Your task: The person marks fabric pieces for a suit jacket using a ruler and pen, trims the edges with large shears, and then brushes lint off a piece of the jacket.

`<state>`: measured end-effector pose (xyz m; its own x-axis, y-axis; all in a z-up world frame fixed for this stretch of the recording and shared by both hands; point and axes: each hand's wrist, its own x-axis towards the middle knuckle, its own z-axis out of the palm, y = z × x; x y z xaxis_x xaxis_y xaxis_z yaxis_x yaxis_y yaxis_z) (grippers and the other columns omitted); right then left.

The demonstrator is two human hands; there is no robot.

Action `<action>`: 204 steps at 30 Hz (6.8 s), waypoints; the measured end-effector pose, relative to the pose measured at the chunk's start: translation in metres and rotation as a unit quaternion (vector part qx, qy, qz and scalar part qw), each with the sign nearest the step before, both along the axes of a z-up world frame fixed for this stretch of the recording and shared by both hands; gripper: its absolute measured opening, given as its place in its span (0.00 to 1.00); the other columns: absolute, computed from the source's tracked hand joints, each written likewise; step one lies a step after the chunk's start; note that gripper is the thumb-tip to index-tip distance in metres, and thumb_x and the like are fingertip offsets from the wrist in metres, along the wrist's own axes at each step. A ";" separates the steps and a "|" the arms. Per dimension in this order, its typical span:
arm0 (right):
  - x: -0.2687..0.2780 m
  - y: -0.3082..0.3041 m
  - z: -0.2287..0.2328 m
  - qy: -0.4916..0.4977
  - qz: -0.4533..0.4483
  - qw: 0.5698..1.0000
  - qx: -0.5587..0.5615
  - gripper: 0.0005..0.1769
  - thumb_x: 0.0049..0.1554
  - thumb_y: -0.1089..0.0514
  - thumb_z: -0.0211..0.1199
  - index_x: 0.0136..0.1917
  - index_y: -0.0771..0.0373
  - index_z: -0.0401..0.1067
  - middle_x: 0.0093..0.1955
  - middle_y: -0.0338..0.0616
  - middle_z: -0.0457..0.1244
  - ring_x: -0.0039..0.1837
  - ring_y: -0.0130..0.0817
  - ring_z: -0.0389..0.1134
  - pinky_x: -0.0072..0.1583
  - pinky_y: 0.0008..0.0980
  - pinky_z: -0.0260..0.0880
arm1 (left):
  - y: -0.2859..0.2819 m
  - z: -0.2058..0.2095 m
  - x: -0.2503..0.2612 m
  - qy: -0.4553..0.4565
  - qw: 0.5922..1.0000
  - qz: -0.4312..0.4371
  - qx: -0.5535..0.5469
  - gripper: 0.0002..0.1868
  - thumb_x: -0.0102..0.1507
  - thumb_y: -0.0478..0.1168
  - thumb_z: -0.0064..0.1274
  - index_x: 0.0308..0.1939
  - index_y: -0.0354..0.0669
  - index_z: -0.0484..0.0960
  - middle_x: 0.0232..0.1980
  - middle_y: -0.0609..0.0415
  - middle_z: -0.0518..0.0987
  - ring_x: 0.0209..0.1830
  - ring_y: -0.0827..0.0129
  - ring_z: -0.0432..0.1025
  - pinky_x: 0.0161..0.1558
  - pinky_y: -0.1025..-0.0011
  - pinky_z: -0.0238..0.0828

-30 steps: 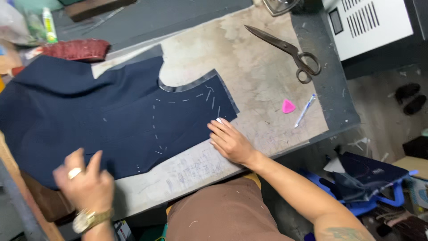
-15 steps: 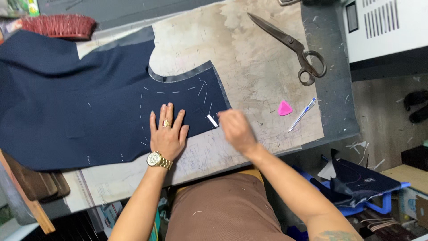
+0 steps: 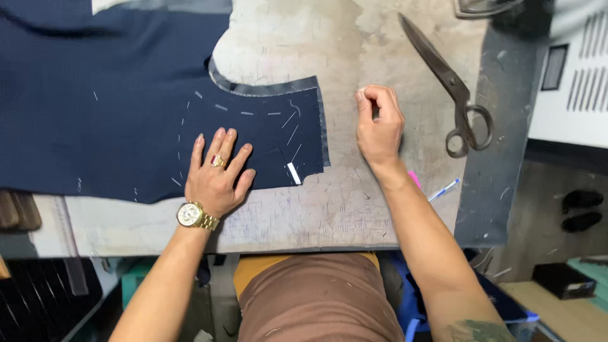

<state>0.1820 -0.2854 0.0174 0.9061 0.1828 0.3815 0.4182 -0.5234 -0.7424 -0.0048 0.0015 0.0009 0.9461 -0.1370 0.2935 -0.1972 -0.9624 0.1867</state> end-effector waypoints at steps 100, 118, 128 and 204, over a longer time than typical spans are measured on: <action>-0.013 0.043 -0.031 -0.050 0.176 0.976 -0.120 0.13 0.66 0.62 0.59 0.63 0.68 0.72 0.49 0.50 0.68 0.51 0.46 0.69 0.52 0.40 0.73 | -0.003 0.007 0.004 -0.017 1.000 0.001 -0.015 0.25 0.69 0.54 0.47 0.66 0.51 0.79 0.72 0.43 0.74 0.74 0.51 0.66 0.74 0.46 0.51; -0.095 0.048 0.024 -0.148 0.269 0.914 -0.264 0.29 0.54 0.48 0.68 0.67 0.59 0.70 0.74 0.64 0.58 0.76 0.60 0.58 0.73 0.76 0.46 | -0.001 0.019 -0.009 -0.149 0.978 -0.131 -0.055 0.15 0.70 0.50 0.52 0.44 0.41 0.82 0.58 0.41 0.82 0.61 0.49 0.76 0.63 0.49 0.69; -0.064 0.046 0.125 -0.003 0.290 0.951 -0.108 0.22 0.53 0.69 0.57 0.60 0.61 0.75 0.64 0.44 0.70 0.71 0.49 0.67 0.78 0.57 0.52 | 0.248 0.080 -0.116 -0.056 0.954 0.250 -0.158 0.22 0.61 0.24 0.48 0.51 0.51 0.88 0.44 0.57 0.80 0.44 0.65 0.67 0.54 0.65 0.51; -0.065 0.074 -0.006 0.059 -0.062 0.996 -0.004 0.07 0.55 0.67 0.70 0.48 0.60 0.77 0.39 0.44 0.66 0.46 0.43 0.70 0.50 0.39 0.71 | -0.015 -0.011 0.072 0.311 0.855 0.166 -0.380 0.17 0.56 0.51 0.66 0.23 0.45 0.79 0.18 0.45 0.73 0.23 0.57 0.73 0.24 0.66 0.63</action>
<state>0.1171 -0.2112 0.0112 0.9604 0.0687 0.2702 0.2598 -0.5717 -0.7782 0.0670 -0.0139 -0.0099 0.9013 0.1752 -0.3963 0.4282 -0.5004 0.7525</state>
